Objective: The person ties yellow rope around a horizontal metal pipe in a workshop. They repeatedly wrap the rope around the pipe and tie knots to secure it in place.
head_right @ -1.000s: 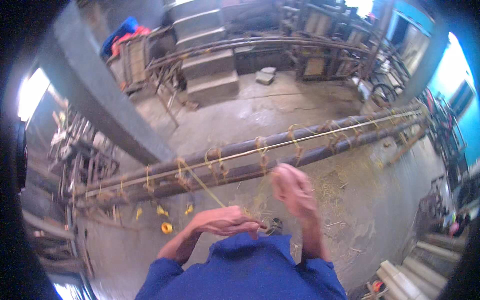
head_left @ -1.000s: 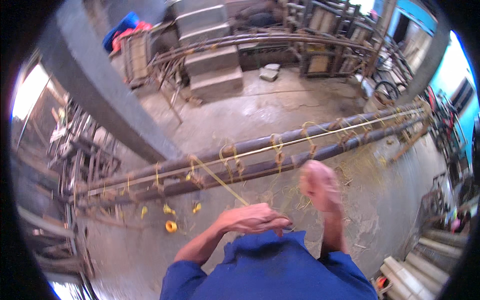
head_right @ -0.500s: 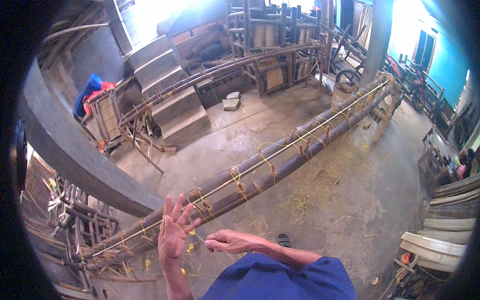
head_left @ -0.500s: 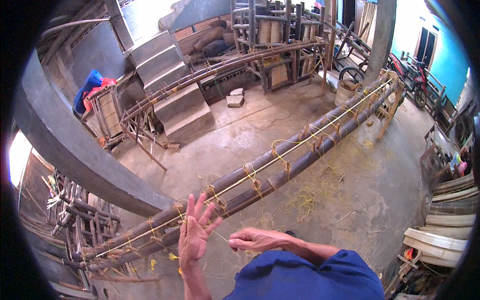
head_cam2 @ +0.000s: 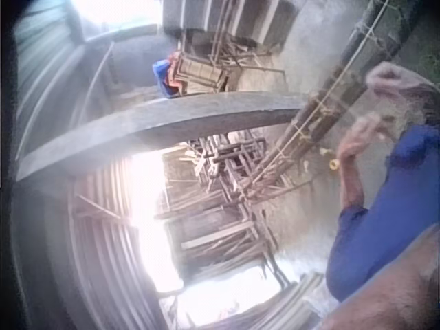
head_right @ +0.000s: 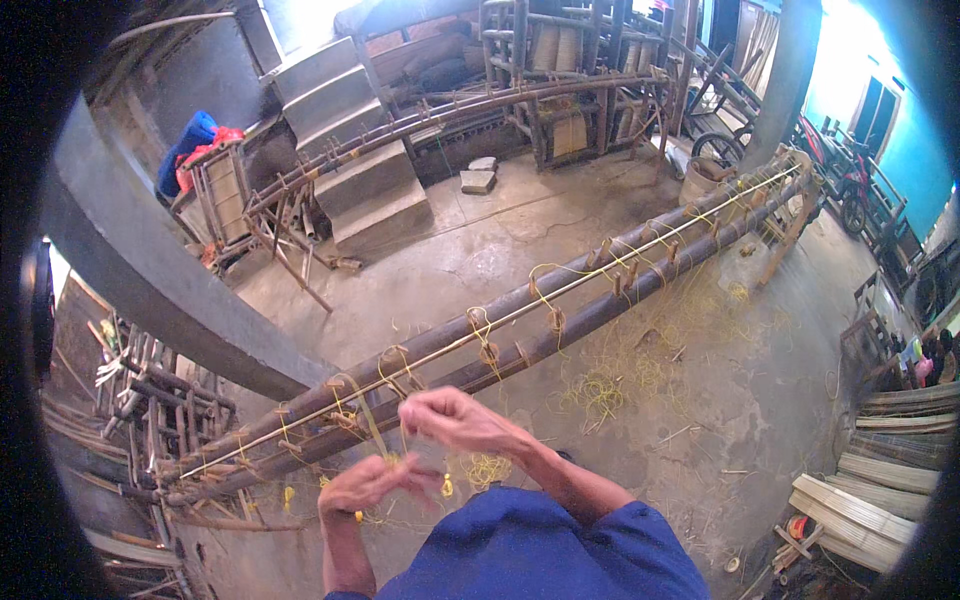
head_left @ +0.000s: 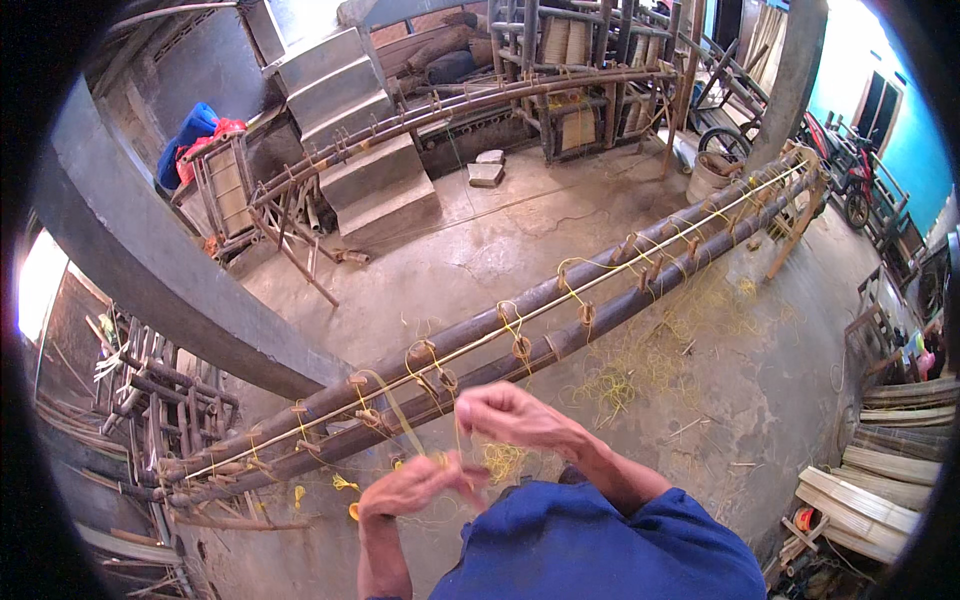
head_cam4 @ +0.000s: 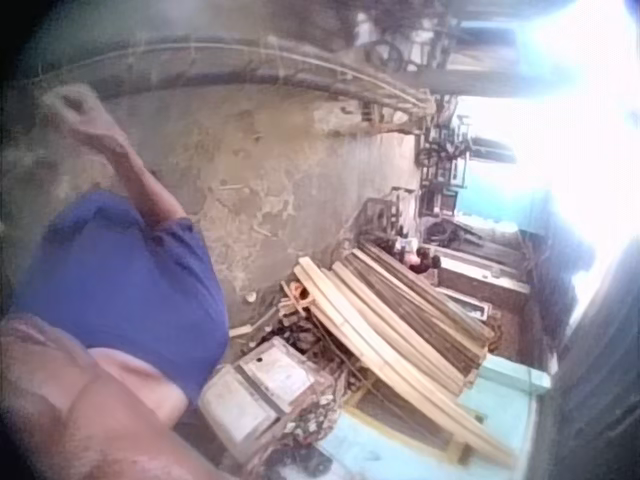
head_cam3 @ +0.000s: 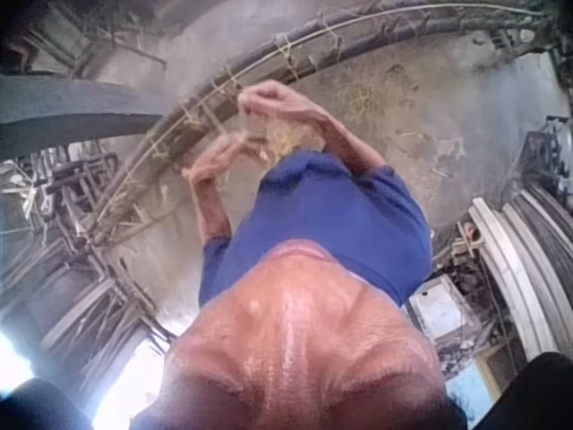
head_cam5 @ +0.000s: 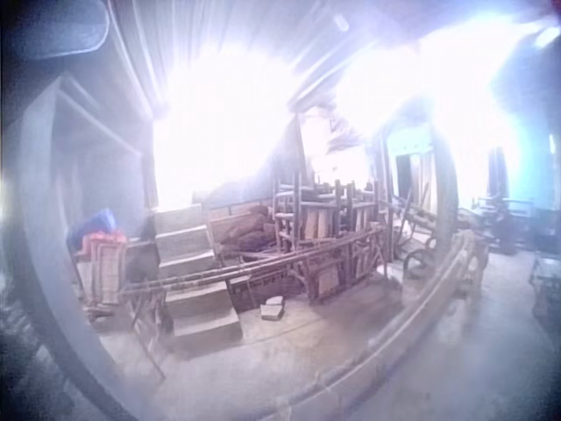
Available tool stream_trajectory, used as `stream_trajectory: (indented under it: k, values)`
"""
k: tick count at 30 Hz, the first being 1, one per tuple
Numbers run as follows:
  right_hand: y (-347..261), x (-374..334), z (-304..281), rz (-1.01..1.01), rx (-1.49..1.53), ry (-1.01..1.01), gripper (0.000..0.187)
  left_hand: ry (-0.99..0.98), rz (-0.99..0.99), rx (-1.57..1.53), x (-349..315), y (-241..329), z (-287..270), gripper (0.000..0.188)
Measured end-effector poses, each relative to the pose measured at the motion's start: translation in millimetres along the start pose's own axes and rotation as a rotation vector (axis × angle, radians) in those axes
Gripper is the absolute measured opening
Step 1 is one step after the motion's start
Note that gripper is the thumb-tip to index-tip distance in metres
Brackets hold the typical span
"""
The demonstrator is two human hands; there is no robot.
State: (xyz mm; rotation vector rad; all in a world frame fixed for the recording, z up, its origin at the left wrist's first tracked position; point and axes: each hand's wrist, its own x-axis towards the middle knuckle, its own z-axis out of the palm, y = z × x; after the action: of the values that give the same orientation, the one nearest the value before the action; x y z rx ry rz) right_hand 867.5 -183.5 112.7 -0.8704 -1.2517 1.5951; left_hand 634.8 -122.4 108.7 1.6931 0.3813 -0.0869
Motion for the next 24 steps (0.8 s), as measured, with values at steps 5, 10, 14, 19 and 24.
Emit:
stream_trajectory:
  k: [5,10,14,19,24]
  values:
    - [55.1,5.1,19.0,0.019,-0.211,-0.118,0.034,0.455,0.392,-0.556,-0.3,27.1,13.2,0.048]
    - [3.1,9.6,4.1,-0.053,-0.067,0.025,0.033,0.165,-0.128,-0.045,-13.3,-15.6,-6.5,0.041]
    - [61.4,23.3,22.0,-0.167,-0.113,-0.038,0.034,0.552,0.259,0.073,-0.6,29.1,7.5,0.051]
    - [8.4,10.5,13.9,-0.110,-0.027,-0.048,0.034,0.188,-0.059,-0.073,-18.3,-15.5,-11.5,0.063]
    - [68.3,23.6,19.4,-0.140,-0.146,-0.050,0.035,0.371,0.406,-0.549,-9.0,8.5,5.5,0.061]
